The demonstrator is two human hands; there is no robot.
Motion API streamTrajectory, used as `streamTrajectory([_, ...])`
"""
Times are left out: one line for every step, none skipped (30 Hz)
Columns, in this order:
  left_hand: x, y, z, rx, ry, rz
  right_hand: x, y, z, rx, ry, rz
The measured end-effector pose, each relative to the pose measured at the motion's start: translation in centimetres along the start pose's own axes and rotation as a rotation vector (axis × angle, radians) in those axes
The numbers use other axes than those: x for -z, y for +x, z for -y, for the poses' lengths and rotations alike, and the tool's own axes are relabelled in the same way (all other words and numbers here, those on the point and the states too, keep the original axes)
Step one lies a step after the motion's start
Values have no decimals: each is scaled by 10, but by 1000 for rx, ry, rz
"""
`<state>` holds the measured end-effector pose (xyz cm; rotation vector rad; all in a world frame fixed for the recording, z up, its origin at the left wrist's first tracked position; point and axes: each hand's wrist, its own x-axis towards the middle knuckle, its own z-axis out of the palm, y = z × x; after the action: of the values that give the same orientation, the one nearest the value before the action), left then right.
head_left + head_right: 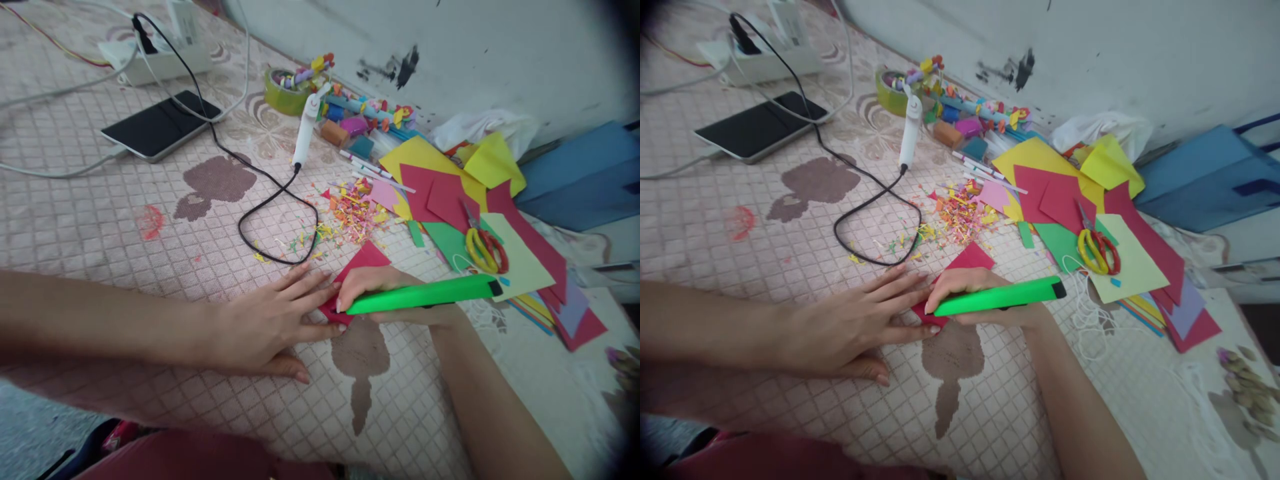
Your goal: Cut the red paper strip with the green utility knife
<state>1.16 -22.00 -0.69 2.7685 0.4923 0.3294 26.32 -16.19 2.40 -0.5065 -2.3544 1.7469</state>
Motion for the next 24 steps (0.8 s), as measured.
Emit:
streamTrajectory([0,0,0,1,0,1,0,0,0,-5,-2,-1])
streamTrajectory([0,0,0,1,0,2,-1,0,1,-11,0,-5])
streamTrajectory([1,1,0,0,1,3,-1,0,1,-16,5,-11])
streamTrajectory([1,1,0,0,1,3,-2,0,2,-24,10,-19])
streamTrajectory([1,1,0,-1,2,1,-2,0,3,-29,14,-25])
streamTrajectory([1,1,0,0,2,0,-2,0,3,-27,14,-29])
streamTrajectory([1,1,0,1,2,-2,-2,0,3,-23,11,-29])
streamTrajectory([0,0,0,2,3,-4,-2,0,3,-19,5,-27])
streamTrajectory([0,0,0,0,3,-8,-2,0,2,-13,-1,-22])
streamTrajectory([0,-1,0,-1,3,-12,-2,0,2,-10,-6,-19])
streamTrajectory([0,-1,0,-2,3,-14,-2,0,1,-8,-11,-16])
streamTrajectory([-1,-2,0,-3,2,-15,-1,0,1,-8,-16,-14])
streamTrajectory([-1,-2,0,-3,0,-15,-1,0,0,-10,-22,-13])
streamTrajectory([-1,-2,-1,-2,-2,-13,0,0,0,-8,-28,-11])
streamTrajectory([-1,-2,-1,1,-5,-9,0,0,-1,-6,-32,-8])
streamTrajectory([0,-2,-1,3,-8,-4,1,0,-1,-3,-34,-5])
streamTrajectory([0,-2,-1,4,-11,-3,1,0,-1,-1,-33,-1])
streamTrajectory([0,-1,0,7,-13,-4,1,0,-1,0,-30,1])
streamTrajectory([0,-1,0,9,-17,-4,1,0,-1,-1,-28,7])
streamTrajectory([1,0,0,11,-22,-4,1,0,-1,0,-25,12])
streamTrajectory([1,0,0,12,-26,-5,1,0,0,-3,-24,14])
streamTrajectory([1,1,0,14,-30,-4,1,-1,0,-3,-22,12])
streamTrajectory([2,1,0,13,-33,-2,0,-1,0,-4,-19,9])
streamTrajectory([2,2,0,14,-33,0,0,0,1,-2,-17,2])
